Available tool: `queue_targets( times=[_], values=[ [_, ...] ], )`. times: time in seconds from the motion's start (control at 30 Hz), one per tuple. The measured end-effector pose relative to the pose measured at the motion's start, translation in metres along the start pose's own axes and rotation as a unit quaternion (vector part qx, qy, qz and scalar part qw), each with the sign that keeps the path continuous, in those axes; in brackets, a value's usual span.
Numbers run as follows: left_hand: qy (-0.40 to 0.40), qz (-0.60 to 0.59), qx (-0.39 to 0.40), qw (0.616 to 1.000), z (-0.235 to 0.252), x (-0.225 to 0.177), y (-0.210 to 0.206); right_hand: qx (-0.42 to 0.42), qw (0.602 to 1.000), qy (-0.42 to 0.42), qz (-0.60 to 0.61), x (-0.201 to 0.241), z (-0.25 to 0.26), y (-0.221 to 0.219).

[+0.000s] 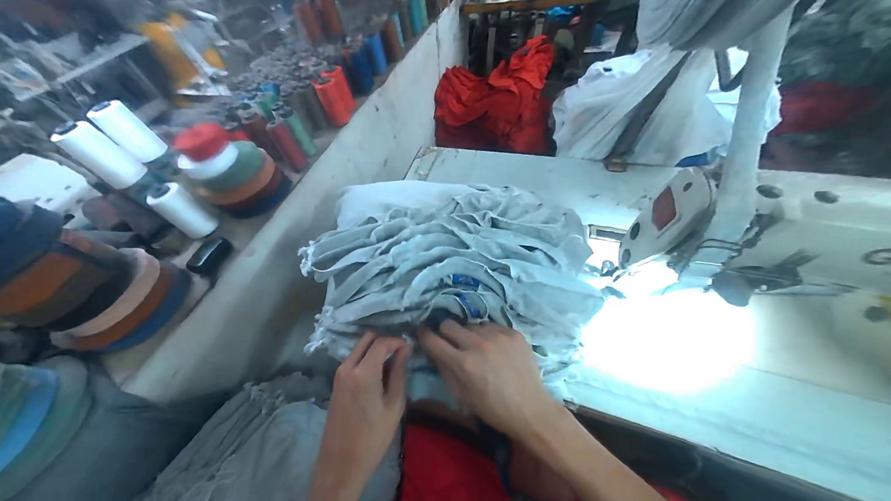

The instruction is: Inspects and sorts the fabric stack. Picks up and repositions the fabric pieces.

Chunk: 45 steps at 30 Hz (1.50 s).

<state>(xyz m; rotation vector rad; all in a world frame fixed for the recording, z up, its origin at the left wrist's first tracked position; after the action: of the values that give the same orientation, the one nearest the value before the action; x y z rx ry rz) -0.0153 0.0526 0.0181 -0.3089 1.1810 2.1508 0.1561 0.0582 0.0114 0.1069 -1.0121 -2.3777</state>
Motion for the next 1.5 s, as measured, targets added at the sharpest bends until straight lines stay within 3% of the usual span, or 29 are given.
queue_targets(
  times=[0.13,0.27,0.37,0.43,0.57,0.7,0.9,1.17,1.3,1.5],
  values=[
    [0.007,0.024,0.01,1.0,-0.003,0.003,-0.003,0.026,0.998,-0.057,-0.015,-0.017,0.008,0.004],
    [-0.015,0.03,-0.028,0.999,0.004,-0.002,-0.011,0.104,0.977,-0.16,0.096,-0.032,0.016,0.006],
    [-0.055,0.024,-0.045,0.997,0.014,-0.009,-0.017,0.084,0.962,-0.204,0.159,-0.037,0.016,0.005],
    [-0.076,0.053,-0.014,0.996,0.02,-0.011,-0.023,0.072,0.96,-0.212,0.166,-0.038,0.015,0.006],
    [-0.065,0.104,0.057,0.991,0.025,-0.012,-0.021,0.097,0.972,-0.179,0.116,-0.032,0.008,0.018],
    [-0.057,0.089,0.02,0.994,0.019,-0.002,-0.004,0.06,0.992,-0.102,0.037,-0.018,-0.002,0.026],
    [-0.03,0.011,0.008,0.999,0.007,0.0,0.003,0.017,1.0,-0.023,-0.006,0.002,0.0,0.0],
    [-0.012,0.043,-0.02,0.999,-0.007,0.02,-0.004,0.011,0.997,-0.08,0.005,-0.016,-0.014,0.019],
    [-0.03,0.067,-0.024,0.997,-0.006,0.021,-0.022,0.034,0.997,-0.073,0.004,-0.006,-0.02,0.017],
    [-0.033,0.077,-0.028,0.996,-0.016,0.017,-0.003,0.02,0.998,-0.053,-0.023,0.007,-0.02,0.009]
  ],
)
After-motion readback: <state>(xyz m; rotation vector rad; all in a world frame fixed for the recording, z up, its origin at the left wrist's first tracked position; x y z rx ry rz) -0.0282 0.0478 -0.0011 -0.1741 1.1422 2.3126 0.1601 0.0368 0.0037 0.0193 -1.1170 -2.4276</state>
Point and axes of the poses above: each hand's wrist, its own z-axis towards the middle knuckle, its own y-axis out of the back of the hand, x = y × z, the point moved 3 cm from there along z, towards the middle knuckle, and after that the axes turned 8 degrees about -x, right-handed, at the moved point
